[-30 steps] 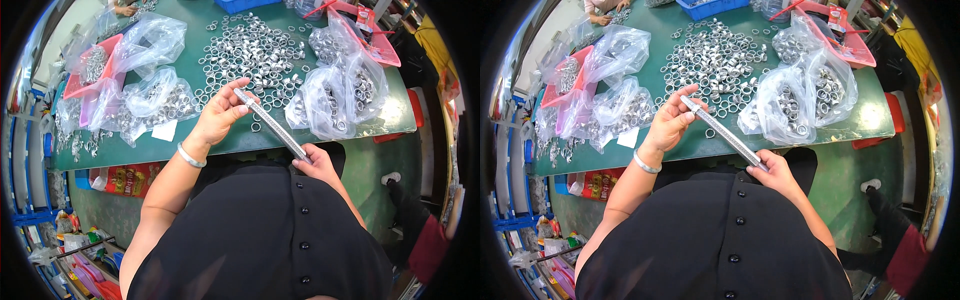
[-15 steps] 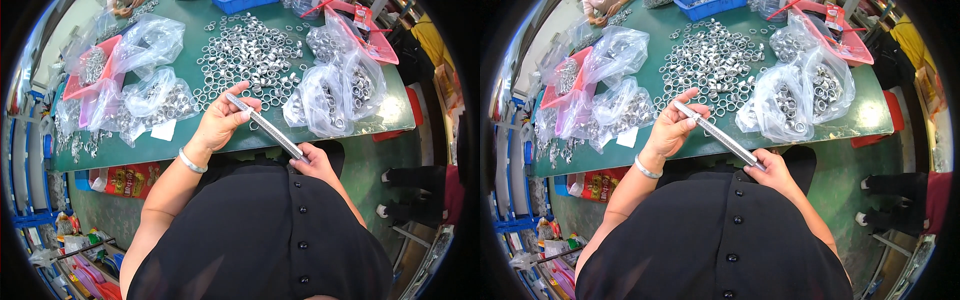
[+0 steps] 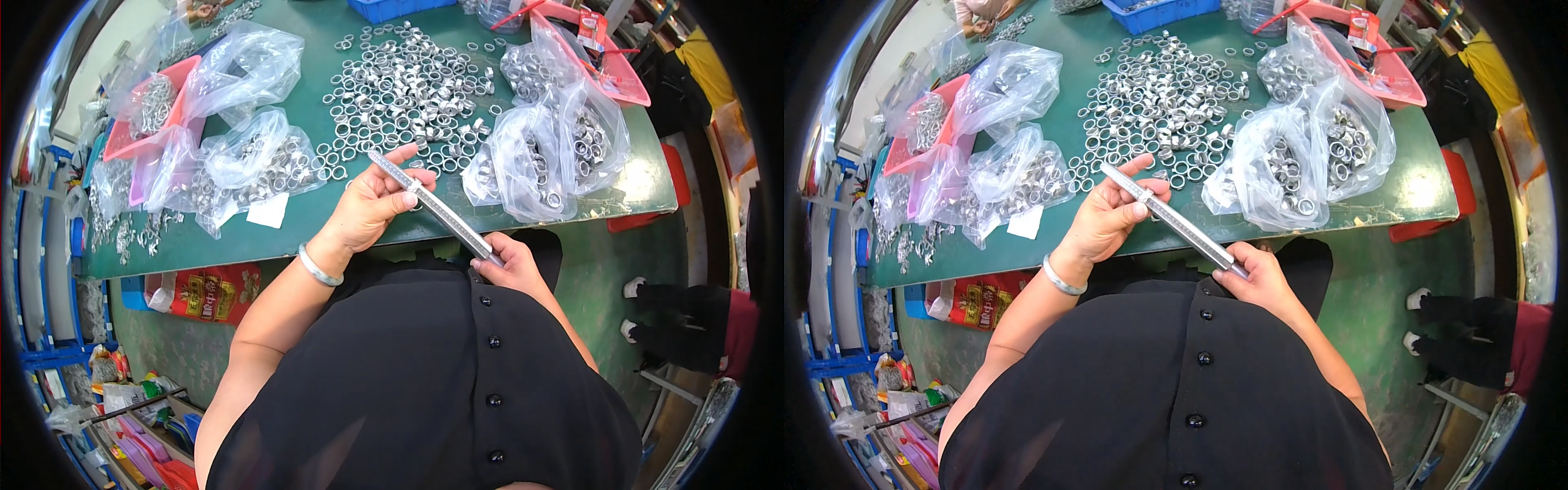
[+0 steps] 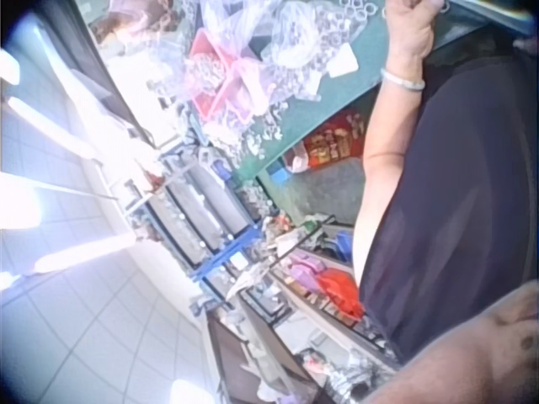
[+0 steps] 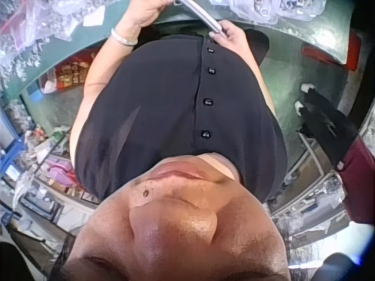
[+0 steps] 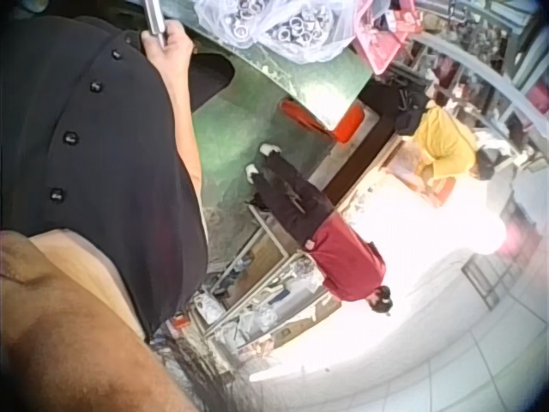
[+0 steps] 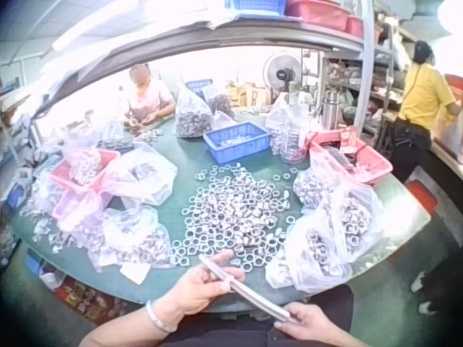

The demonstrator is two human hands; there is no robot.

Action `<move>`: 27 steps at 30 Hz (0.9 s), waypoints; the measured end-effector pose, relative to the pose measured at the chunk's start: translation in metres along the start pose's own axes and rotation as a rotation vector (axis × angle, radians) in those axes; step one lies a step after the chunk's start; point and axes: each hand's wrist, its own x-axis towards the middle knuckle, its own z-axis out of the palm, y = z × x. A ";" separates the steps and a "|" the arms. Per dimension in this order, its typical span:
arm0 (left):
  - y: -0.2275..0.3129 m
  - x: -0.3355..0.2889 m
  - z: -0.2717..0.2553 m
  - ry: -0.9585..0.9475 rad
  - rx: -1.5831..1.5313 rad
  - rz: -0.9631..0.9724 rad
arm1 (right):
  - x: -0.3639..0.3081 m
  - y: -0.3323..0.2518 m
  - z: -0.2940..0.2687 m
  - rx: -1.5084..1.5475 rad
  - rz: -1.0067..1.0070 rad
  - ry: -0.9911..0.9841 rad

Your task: The person picks up metal rings from a pile on a table and places them onto a cylindrical metal rod held in the other hand.

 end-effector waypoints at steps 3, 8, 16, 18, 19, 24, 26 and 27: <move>0.000 0.001 0.002 0.007 0.005 0.007 | 0.000 0.000 -0.001 -0.019 -0.006 0.001; -0.003 -0.001 0.000 0.044 0.021 0.057 | 0.000 0.000 -0.001 -0.022 -0.029 0.000; -0.001 -0.002 -0.001 0.050 0.053 0.039 | -0.001 -0.005 0.000 -0.038 -0.008 -0.005; 0.001 -0.003 -0.001 0.055 0.062 0.041 | 0.000 -0.005 0.000 -0.046 -0.008 -0.008; 0.002 -0.004 -0.001 0.059 0.053 0.067 | 0.002 -0.005 0.001 -0.050 -0.010 -0.012; 0.035 -0.003 -0.018 0.206 0.147 0.365 | -0.001 -0.009 0.000 0.015 0.011 -0.005; 0.062 -0.003 -0.026 0.373 0.374 0.556 | -0.003 -0.010 -0.002 0.005 0.053 0.014; 0.076 -0.003 -0.032 0.482 0.487 0.623 | -0.003 -0.008 -0.003 0.012 0.053 0.022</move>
